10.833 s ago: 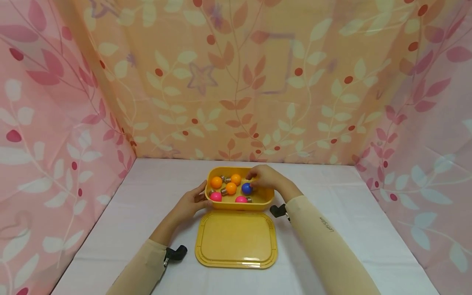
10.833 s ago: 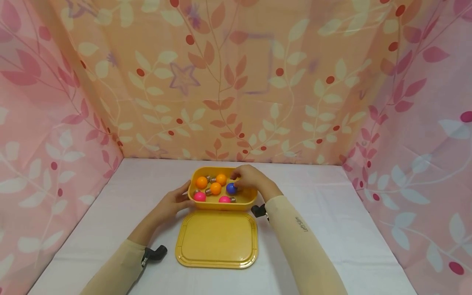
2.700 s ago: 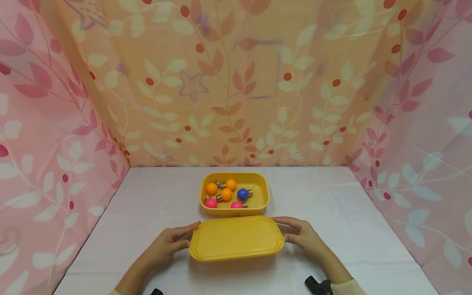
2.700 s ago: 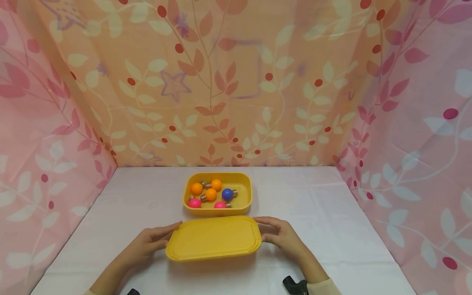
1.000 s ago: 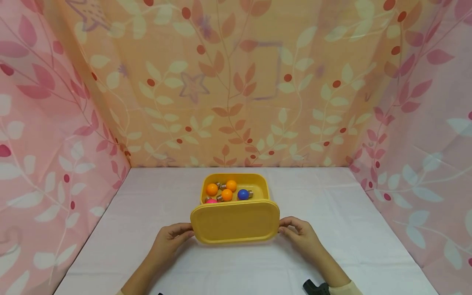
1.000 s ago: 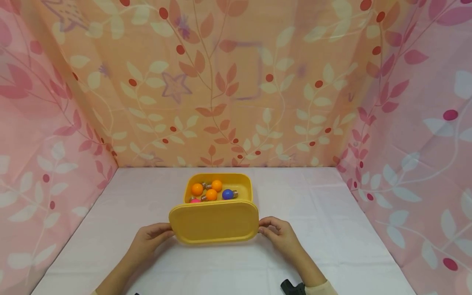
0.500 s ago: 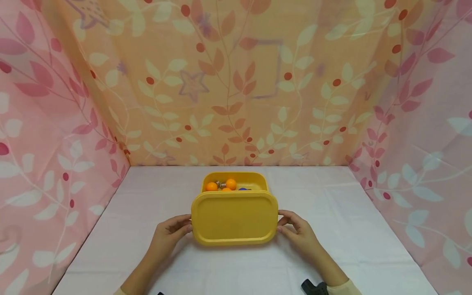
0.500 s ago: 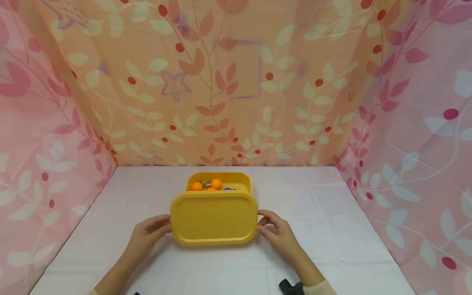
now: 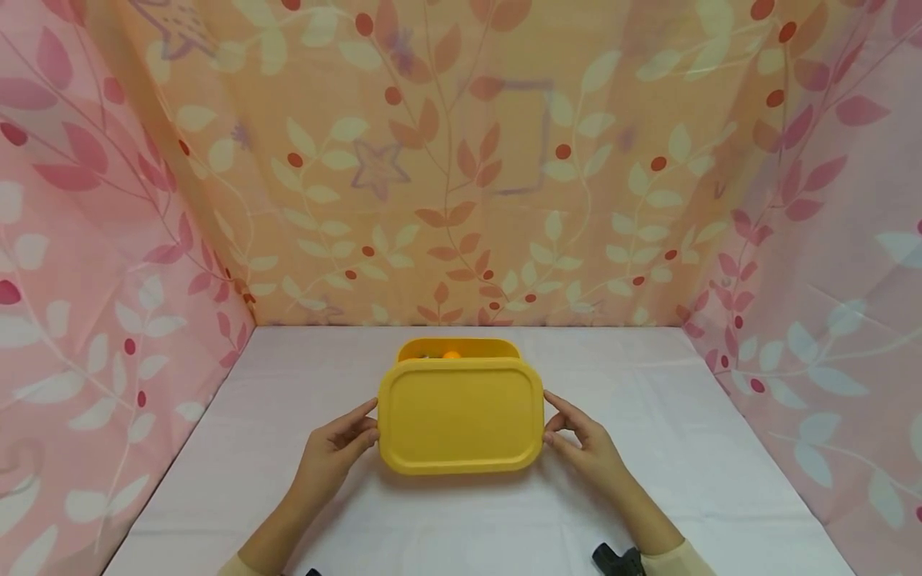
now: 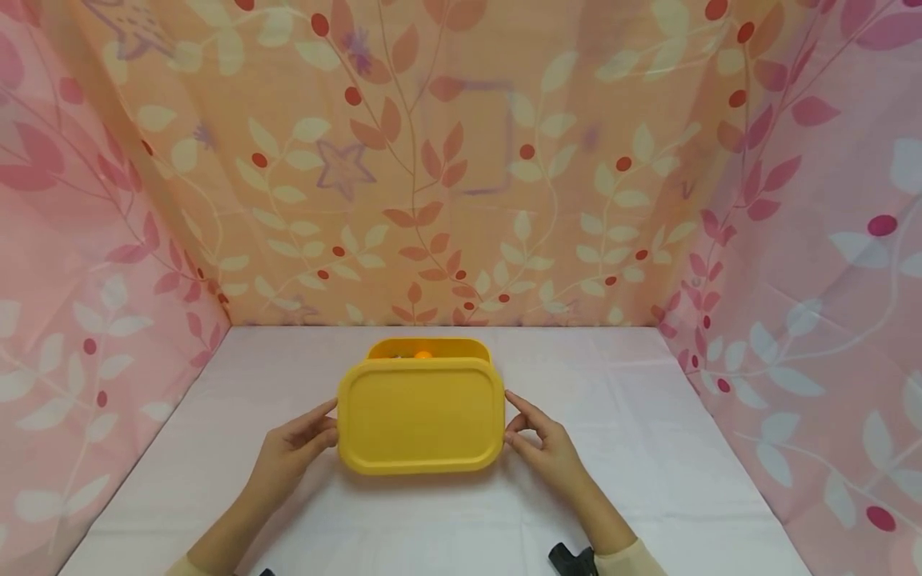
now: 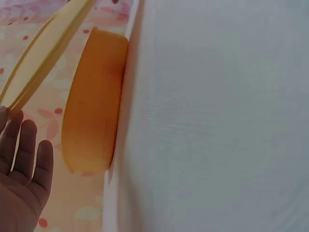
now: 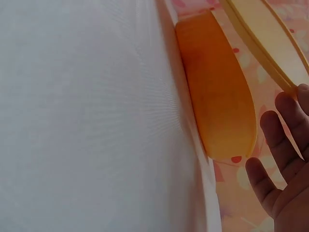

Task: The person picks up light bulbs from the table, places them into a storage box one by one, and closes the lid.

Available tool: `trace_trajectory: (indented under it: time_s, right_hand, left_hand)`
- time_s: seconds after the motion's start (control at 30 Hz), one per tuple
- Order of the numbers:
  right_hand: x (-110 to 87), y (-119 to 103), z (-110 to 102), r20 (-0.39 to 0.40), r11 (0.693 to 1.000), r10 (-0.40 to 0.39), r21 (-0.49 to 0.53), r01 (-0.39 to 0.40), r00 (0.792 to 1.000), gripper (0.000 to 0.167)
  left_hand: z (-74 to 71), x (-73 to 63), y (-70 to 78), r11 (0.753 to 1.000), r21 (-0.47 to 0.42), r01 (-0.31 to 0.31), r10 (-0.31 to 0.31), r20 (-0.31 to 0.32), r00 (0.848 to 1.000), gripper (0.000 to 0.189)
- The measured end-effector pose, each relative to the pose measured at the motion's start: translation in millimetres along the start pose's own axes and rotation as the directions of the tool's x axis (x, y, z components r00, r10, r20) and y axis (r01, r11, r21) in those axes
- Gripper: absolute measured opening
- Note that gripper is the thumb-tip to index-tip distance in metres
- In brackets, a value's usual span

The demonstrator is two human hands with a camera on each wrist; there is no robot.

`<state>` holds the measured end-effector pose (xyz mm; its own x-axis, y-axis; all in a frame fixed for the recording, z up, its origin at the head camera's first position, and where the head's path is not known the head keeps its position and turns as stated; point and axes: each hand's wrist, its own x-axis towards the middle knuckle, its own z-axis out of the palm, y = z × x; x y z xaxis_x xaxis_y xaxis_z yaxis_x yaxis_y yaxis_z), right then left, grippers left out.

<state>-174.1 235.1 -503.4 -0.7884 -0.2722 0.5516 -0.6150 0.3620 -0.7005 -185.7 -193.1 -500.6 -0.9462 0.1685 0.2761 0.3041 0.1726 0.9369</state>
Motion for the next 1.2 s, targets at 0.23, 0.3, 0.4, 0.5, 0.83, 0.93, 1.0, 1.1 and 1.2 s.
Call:
trace_trajectory:
  time_s: [0.23,0.3,0.4,0.5,0.83,0.93,1.0,1.1,1.2]
  right_hand:
    - [5.3,6.5,-7.8,0.045,0.999,0.03,-0.012,-0.029,0.999,0.07]
    - [7.5,10.5,-11.5,0.079,0.999,0.041,-0.004,-0.041,0.996,0.074]
    - [12.2,11.5,-17.5,0.135,0.997,0.082,0.004,-0.083,0.987,0.081]
    - [17.0,9.2,-22.3,0.176,0.993,0.112,0.001,-0.114,0.978,0.087]
    - [27.1,9.6,-27.0,0.188,0.984,0.177,-0.058,-0.169,0.966,0.092]
    - [32.1,10.4,-27.3,0.195,0.985,0.171,-0.053,-0.164,0.966,0.094]
    - [35.7,10.7,-27.4,0.197,0.984,0.176,-0.049,-0.17,0.965,0.095]
    - [41.2,13.4,-27.0,0.192,0.983,0.181,-0.046,-0.175,0.965,0.096]
    - [46.1,17.6,-26.1,0.19,0.982,0.189,-0.034,-0.186,0.963,0.097]
  left_hand:
    - [-3.4,13.9,7.3,0.998,0.044,-0.047,0.045,0.042,0.998,0.048]
    - [-6.5,18.1,9.7,0.996,0.065,-0.058,0.053,0.077,0.996,0.051]
    - [-12.3,25.0,13.8,0.991,0.101,-0.084,0.07,0.137,0.988,0.057]
    - [-17.3,31.8,17.7,0.985,0.127,-0.114,0.088,0.195,0.977,0.063]
    - [-20.9,48.5,20.1,0.948,0.265,-0.174,0.1,0.27,0.958,0.086]
    - [-20.7,53.3,20.0,0.937,0.295,-0.186,0.1,0.283,0.954,0.09]
    - [-20.7,57.4,19.2,0.931,0.308,-0.196,0.102,0.295,0.95,0.093]
    - [-21.1,64.5,16.3,0.922,0.324,-0.215,0.111,0.309,0.944,0.095]
    - [-21.9,71.3,13.2,0.92,0.334,-0.205,0.098,0.31,0.946,0.095]
